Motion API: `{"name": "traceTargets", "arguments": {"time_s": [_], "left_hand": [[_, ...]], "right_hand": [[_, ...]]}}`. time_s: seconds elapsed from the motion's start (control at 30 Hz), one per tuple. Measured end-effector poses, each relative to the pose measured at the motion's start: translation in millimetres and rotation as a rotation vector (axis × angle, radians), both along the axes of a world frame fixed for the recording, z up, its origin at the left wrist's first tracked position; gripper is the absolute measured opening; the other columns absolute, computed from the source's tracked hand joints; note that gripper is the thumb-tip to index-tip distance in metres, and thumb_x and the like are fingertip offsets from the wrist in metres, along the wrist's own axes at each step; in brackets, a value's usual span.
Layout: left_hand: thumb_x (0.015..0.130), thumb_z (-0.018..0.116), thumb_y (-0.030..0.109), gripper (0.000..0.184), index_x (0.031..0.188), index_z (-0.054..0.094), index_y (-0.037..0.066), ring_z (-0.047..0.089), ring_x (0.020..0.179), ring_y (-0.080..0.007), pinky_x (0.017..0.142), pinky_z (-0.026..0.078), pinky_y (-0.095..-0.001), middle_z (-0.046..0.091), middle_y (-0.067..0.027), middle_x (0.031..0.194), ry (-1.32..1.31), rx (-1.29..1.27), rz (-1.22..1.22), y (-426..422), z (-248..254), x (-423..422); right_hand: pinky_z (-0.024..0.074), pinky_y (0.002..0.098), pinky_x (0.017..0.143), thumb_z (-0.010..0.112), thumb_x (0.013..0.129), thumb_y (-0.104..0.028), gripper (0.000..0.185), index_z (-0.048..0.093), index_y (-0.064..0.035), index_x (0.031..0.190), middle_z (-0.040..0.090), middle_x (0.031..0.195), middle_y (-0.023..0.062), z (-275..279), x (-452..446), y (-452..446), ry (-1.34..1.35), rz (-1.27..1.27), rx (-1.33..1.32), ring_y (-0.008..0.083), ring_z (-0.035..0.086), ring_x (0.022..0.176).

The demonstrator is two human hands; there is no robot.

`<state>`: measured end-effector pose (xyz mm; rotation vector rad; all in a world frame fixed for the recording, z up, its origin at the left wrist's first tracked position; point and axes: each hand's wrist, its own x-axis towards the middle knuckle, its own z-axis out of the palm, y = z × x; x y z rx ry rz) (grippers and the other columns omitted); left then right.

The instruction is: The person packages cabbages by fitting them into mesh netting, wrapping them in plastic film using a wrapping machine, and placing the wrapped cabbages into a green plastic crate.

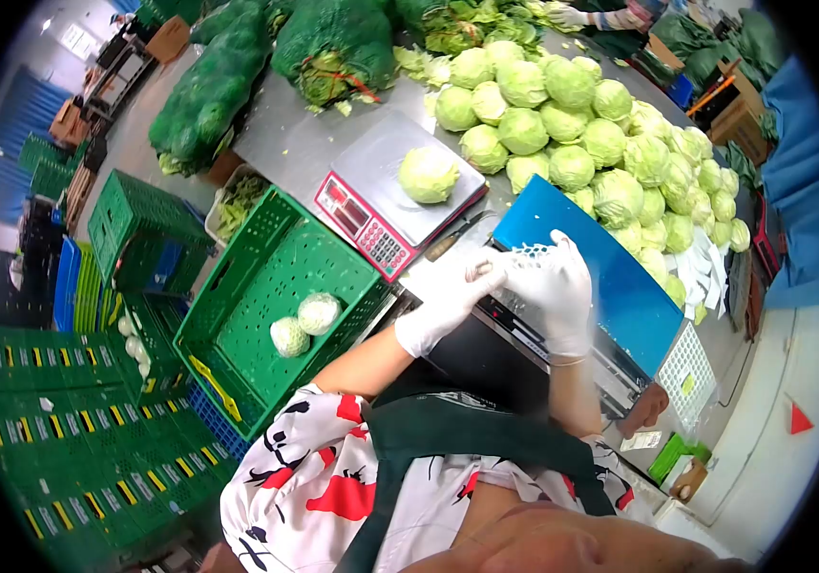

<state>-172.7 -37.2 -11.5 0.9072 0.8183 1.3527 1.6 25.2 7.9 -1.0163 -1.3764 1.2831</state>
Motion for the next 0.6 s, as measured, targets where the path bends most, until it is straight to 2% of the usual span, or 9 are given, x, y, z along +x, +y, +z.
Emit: {"name": "traceTargets", "arguments": {"time_s": [0.1, 0.3, 0.33, 0.37, 0.43, 0.47, 0.5, 0.57, 0.6], "left_hand": [[0.098, 0.059, 0.025, 0.026, 0.111, 0.058, 0.003, 0.062, 0.096, -0.0137, 0.087, 0.050, -0.0294, 0.064, -0.0048, 0.101, -0.449, -0.077, -0.028, -0.9, 18.4, -15.2], [0.094, 0.063, 0.020, 0.038, 0.126, 0.055, 0.001, 0.060, 0.108, -0.0162, 0.099, 0.047, -0.0319, 0.062, -0.0078, 0.117, -0.330, -0.287, -0.267, -17.4, -3.5, -45.7], [0.097, 0.060, 0.026, 0.038, 0.128, 0.056, 0.004, 0.059, 0.101, -0.0087, 0.084, 0.050, -0.0244, 0.064, -0.0014, 0.110, -0.127, -0.237, -0.386, -25.0, -32.0, -31.6], [0.097, 0.058, 0.023, 0.042, 0.132, 0.053, 0.002, 0.056, 0.109, -0.0123, 0.092, 0.045, -0.0267, 0.061, -0.0040, 0.118, 0.058, -0.145, -0.339, -33.3, -38.0, -33.4], [0.096, 0.053, 0.019, 0.048, 0.140, 0.045, -0.002, 0.048, 0.125, -0.0195, 0.109, 0.034, -0.0312, 0.054, -0.0090, 0.135, 0.418, 0.037, -0.240, -47.1, -44.6, -43.6], [0.099, 0.048, 0.018, 0.043, 0.135, 0.050, -0.004, 0.050, 0.126, -0.0223, 0.110, 0.034, -0.0337, 0.055, -0.0123, 0.135, 0.138, -0.347, -0.393, -30.3, 3.4, -50.9], [0.100, 0.052, 0.029, 0.046, 0.132, 0.054, -0.004, 0.057, 0.110, -0.0139, 0.097, 0.046, -0.0300, 0.063, -0.0075, 0.122, 0.121, -0.266, -0.240, -25.0, -10.3, -69.5], [0.098, 0.057, 0.031, 0.051, 0.134, 0.052, -0.005, 0.058, 0.116, -0.0167, 0.101, 0.045, -0.0326, 0.062, -0.0103, 0.127, -0.514, -0.054, -0.111, -13.7, 12.1, -77.3], [0.097, 0.059, 0.029, 0.052, 0.135, 0.051, -0.006, 0.058, 0.117, -0.0185, 0.103, 0.044, -0.0331, 0.061, -0.0116, 0.129, -0.455, -0.040, -0.062, -13.4, 7.7, -86.0]], "right_hand": [[0.0488, 0.0282, 0.092, 0.049, 0.101, -0.012, 0.034, 0.052, 0.0073, 0.129, 0.061, 0.119, 0.0129, -12.8, 2.5, 2.2, 0.827, 0.216, -0.818, 0.0177, 0.061, 0.101], [0.0511, 0.0318, 0.074, 0.067, 0.084, -0.019, 0.029, 0.066, 0.0065, 0.098, 0.068, 0.091, 0.0147, 0.9, 5.6, 18.3, 0.298, 1.068, -0.314, 0.0227, 0.064, 0.079], [0.0515, 0.0371, 0.076, 0.066, 0.084, -0.019, 0.025, 0.067, 0.0064, 0.081, 0.068, 0.088, 0.0169, 8.4, -1.0, 22.0, 0.388, 0.935, -0.208, 0.0273, 0.064, 0.083], [0.0513, 0.0422, 0.083, 0.061, 0.090, -0.019, 0.026, 0.066, 0.0065, 0.092, 0.068, 0.096, 0.0187, 13.7, -11.2, 27.2, 0.734, 0.937, -0.247, 0.0310, 0.064, 0.090], [0.0488, 0.0439, 0.093, 0.050, 0.099, -0.026, 0.030, 0.062, 0.0019, 0.095, 0.067, 0.100, 0.0188, 25.0, -5.0, 22.3, 0.738, 0.484, -0.526, 0.0330, 0.064, 0.097], [0.0499, 0.0403, 0.092, 0.049, 0.099, -0.020, 0.026, 0.061, 0.0025, 0.102, 0.067, 0.103, 0.0159, 14.6, -4.9, 28.0, 0.740, 0.388, -0.608, 0.0283, 0.064, 0.097], [0.0510, 0.0368, 0.092, 0.048, 0.098, -0.015, 0.024, 0.060, 0.0031, 0.110, 0.066, 0.105, 0.0130, 4.2, -4.7, 33.8, 0.744, 0.288, -0.686, 0.0236, 0.065, 0.098], [0.0507, 0.0298, 0.082, 0.055, 0.085, -0.004, 0.021, 0.063, 0.0038, 0.102, 0.067, 0.097, 0.0077, -25.5, -4.2, 62.4, 0.239, 0.540, -0.465, 0.0149, 0.063, 0.088], [0.0502, 0.0260, 0.076, 0.058, 0.077, 0.002, 0.022, 0.065, 0.0039, 0.097, 0.067, 0.090, 0.0042, -25.3, -12.5, 71.5, -0.068, 0.578, -0.316, 0.0098, 0.061, 0.081]]}}
